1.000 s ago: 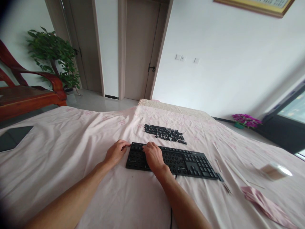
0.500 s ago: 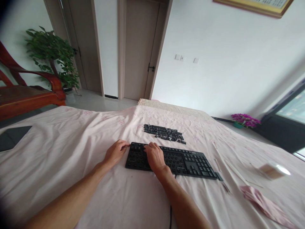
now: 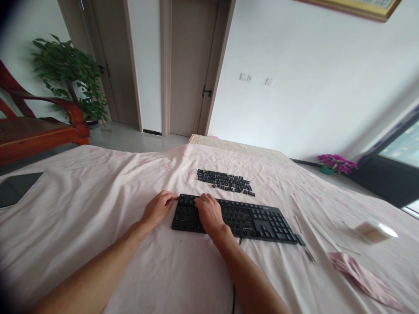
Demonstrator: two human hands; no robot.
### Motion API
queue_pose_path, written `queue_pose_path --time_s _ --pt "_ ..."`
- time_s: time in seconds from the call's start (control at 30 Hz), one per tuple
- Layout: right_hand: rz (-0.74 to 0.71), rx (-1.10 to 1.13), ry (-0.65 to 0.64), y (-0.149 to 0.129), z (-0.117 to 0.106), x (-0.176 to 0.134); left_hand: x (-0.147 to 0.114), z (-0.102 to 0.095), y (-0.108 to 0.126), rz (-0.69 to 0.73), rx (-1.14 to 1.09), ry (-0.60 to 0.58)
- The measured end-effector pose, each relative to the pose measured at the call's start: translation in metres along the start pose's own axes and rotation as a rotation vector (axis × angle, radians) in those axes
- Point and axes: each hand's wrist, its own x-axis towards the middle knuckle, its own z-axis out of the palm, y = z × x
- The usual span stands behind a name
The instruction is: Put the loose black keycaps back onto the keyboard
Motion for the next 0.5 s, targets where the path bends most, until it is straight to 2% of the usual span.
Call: queue_pose_path --time_s 0.23,0.5 --pt "-0.003 -0.088 -0.004 -0.005 0.003 -0.003 0.001 0.001 -0.001 -0.002 0.002 -0.007" --pt "0.035 -0.115 -0.017 -0.018 -0.005 -0.014 0.000 0.002 -0.002 0.007 0.007 0.011"
